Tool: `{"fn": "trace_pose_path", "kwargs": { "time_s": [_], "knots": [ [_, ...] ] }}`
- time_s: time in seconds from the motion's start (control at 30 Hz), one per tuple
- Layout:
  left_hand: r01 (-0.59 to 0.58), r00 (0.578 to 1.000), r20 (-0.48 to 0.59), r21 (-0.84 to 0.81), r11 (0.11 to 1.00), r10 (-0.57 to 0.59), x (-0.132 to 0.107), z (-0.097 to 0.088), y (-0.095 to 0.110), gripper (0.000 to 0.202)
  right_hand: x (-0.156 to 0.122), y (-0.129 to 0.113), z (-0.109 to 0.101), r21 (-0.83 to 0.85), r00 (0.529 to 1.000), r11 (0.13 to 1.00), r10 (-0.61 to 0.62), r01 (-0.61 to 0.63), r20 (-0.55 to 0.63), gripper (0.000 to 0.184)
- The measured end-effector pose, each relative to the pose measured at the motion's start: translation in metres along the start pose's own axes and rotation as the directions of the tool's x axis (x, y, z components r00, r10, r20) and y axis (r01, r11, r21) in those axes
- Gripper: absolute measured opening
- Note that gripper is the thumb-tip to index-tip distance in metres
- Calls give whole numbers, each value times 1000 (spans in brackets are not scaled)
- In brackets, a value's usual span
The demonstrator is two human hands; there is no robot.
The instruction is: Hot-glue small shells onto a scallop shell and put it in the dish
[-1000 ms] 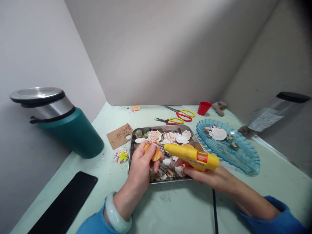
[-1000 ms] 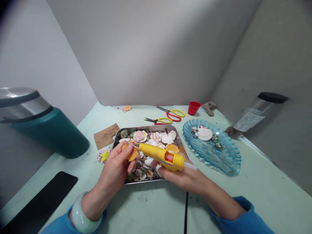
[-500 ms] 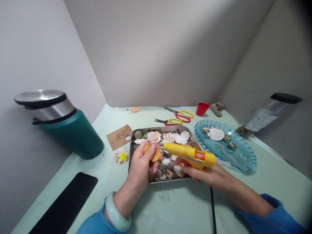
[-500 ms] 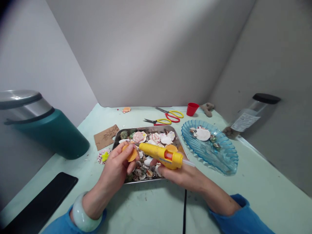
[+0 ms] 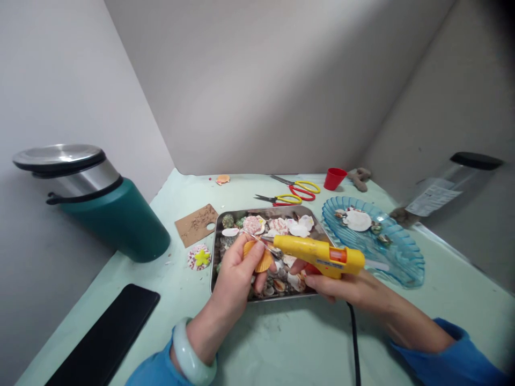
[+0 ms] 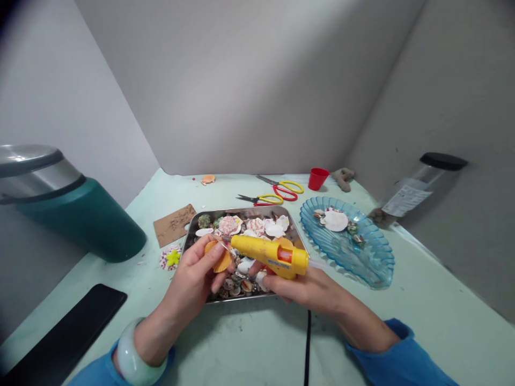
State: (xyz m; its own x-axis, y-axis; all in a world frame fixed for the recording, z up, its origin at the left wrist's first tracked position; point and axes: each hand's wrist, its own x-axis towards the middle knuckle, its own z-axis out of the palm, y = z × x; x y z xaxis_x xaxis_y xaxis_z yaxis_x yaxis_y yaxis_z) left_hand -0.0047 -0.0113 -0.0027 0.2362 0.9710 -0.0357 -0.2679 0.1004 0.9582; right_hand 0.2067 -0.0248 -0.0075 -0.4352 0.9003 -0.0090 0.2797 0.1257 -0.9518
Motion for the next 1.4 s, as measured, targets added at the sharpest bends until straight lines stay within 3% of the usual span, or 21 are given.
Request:
{"fn": "trace_pose_path", "kwargs": {
  "time_s": [0.3, 0.4, 0.5, 0.67, 0.77, 0.87, 0.93, 0.97, 1.03, 1.2, 1.4],
  "knots": [
    [-3, 999, -38, -25, 1000, 2, 0, 1, 0, 25, 0, 0, 3, -95, 999, 995, -39, 37, -19, 21],
    [-16, 995, -95, -67, 998, 9, 2, 1, 0, 26, 5, -2, 4, -117, 995, 993, -17, 5, -99, 23],
    [-20, 993, -120, -97, 995, 8, 5, 0, -1, 26, 10, -1, 3, -257, 977, 966, -52, -3, -205, 30],
    [-23, 992, -123, -112, 993, 9, 7, -1, -2, 27, 16, 3, 3, -486, 962, 871, -65, -75, -265, 52],
    [-26, 991, -130, -112, 993, 11, 5, 0, -1, 30, 16, 3, 3, -623, 968, 781, -122, -42, -218, 46],
    [-27, 992, -123, -87, 996, 16, 4, 1, -1, 29, 16, -3, 3, -776, 938, 630, -286, 29, -198, 32],
    [-38, 994, -105, -54, 998, 32, 2, 2, 0, 27, 17, -11, 4, -800, 871, 590, -443, 107, -210, 26],
    [-45, 995, -95, -37, 998, 41, 2, 2, 0, 26, 18, -16, 6, -785, 831, 599, -511, 160, -220, 23],
    [-62, 995, -79, -19, 998, 60, 1, 3, -1, 25, 21, -25, 13, -712, 806, 653, -552, 257, -215, 19],
    [-86, 994, -65, 10, 996, 87, 1, 2, -4, 26, 27, -29, 31, -660, 826, 697, -525, 278, -206, 14],
    [-87, 995, -35, 116, 989, 92, -2, 1, -5, 25, 26, -22, 37, -578, 841, 765, -489, 286, -232, 21]
  ]
}}
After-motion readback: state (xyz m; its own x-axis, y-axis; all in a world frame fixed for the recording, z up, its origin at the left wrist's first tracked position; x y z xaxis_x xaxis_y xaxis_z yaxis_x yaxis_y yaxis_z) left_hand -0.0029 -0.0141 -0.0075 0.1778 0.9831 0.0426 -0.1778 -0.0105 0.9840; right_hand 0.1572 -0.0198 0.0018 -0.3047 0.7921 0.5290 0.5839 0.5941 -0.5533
